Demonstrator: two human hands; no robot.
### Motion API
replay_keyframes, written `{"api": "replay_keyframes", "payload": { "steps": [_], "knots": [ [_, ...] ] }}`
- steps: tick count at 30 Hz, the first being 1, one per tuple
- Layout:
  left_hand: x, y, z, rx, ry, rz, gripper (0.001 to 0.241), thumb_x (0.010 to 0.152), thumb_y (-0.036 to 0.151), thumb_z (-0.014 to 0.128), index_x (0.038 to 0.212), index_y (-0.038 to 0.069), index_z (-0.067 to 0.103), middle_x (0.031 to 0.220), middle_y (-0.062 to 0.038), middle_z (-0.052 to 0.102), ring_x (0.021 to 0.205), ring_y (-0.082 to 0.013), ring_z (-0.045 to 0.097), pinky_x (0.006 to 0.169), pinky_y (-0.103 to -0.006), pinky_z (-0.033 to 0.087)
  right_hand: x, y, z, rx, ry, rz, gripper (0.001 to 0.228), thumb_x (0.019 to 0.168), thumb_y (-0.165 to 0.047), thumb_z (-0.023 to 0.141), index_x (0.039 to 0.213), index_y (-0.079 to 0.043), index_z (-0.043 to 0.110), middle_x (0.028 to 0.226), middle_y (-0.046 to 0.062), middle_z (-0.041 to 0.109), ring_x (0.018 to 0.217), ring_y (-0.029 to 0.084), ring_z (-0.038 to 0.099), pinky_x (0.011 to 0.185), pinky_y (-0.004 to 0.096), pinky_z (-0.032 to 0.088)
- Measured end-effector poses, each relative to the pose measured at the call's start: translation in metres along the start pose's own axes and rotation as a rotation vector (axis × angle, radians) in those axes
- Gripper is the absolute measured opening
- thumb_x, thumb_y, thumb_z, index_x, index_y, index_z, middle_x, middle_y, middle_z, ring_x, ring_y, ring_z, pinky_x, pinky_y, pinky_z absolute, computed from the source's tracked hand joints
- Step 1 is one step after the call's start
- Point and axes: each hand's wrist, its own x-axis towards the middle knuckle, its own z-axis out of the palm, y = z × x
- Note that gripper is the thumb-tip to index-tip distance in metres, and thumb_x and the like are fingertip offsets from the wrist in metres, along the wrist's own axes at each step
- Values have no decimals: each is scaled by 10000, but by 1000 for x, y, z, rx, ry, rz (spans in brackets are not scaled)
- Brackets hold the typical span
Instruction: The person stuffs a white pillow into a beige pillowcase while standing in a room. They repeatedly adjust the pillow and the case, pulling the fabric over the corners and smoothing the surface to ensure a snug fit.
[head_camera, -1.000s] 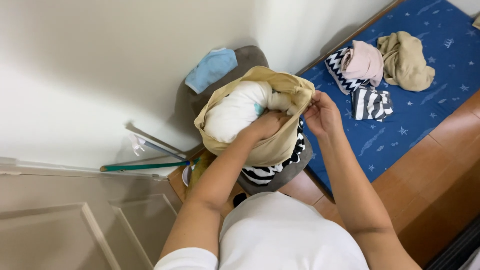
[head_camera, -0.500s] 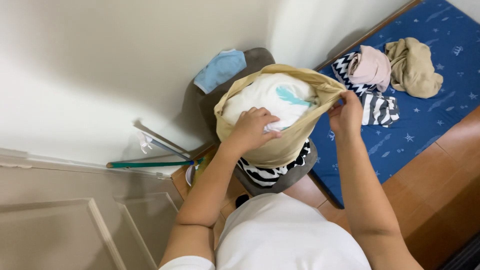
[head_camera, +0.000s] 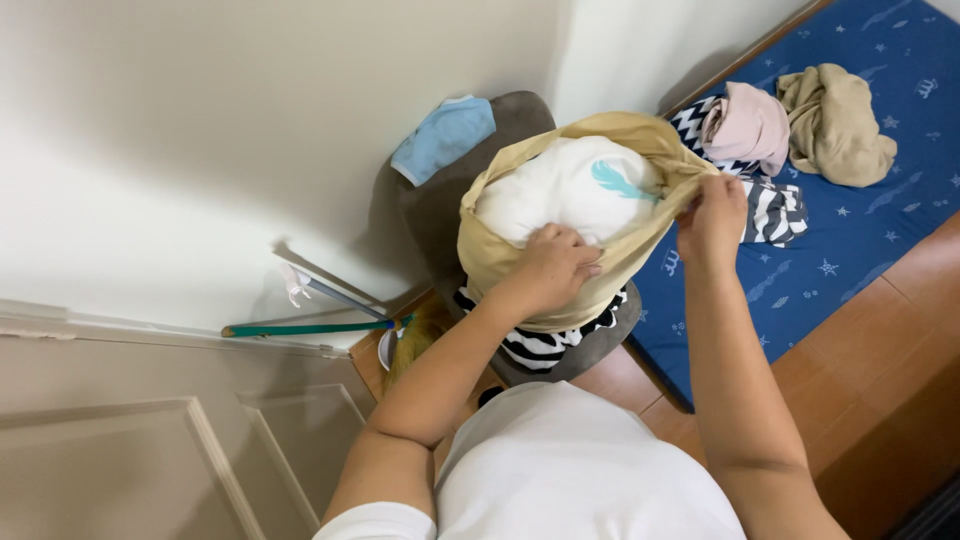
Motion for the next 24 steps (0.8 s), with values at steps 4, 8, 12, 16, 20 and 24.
{"api": "replay_keyframes", "payload": {
  "steps": [4, 8, 12, 16, 20, 24],
  "knots": [
    [5, -1, 19, -245, 43, 82, 166, 955, 235, 635, 1060, 144, 726, 1057, -119, 748, 1138, -357, 619, 962, -447, 513, -67, -39, 60, -707, -136, -581, 170, 1017, -65, 625, 1164, -51, 540, 1208, 154, 581, 1038, 244, 562, 837, 353, 471],
    [9, -4, 31, -287, 192, 31, 158, 940, 112, 605, 1059, 130, 707, 942, -148, 744, 920, -358, 717, 810, -451, 568, -100, -27, 78, -883, -699, -241, 334, 1126, -295, 462, 1309, -62, 616, 1227, 126, 666, 1061, 183, 582, 952, 323, 497],
    [-3, 10, 8, -199, 363, 152, 284, 884, 50, 589, 1091, 175, 739, 906, -95, 744, 815, -327, 722, 711, -446, 566, -99, -30, 93, -757, -767, 257, 734, 998, -628, 235, 1513, -149, 446, 1442, 113, 545, 1194, 206, 616, 1029, 341, 484],
    [-7, 12, -3, -211, 442, 151, 233, 917, 74, 617, 1097, 180, 718, 931, -78, 743, 813, -311, 720, 701, -423, 575, -71, -6, 71, -964, -811, 396, 937, 919, -760, 179, 1529, -99, 444, 1468, 147, 571, 1328, 241, 550, 1129, 344, 383],
    [-10, 23, -28, -111, 365, 293, 202, 916, 93, 644, 1092, 161, 714, 825, -67, 701, 755, -306, 708, 637, -428, 542, -59, 12, 69, -1048, -889, 567, 1085, 891, -829, 181, 1482, 27, 490, 1544, 171, 523, 1460, 251, 452, 1202, 333, 295],
    [-5, 15, -39, -65, 189, 322, 76, 893, 193, 713, 938, 137, 687, 813, -79, 693, 777, -302, 701, 672, -428, 541, -53, 18, 68, -1240, -885, 654, 1102, 857, -847, 196, 1494, 6, 481, 1560, 157, 483, 1469, 246, 412, 1196, 338, 285]
  ]
}}
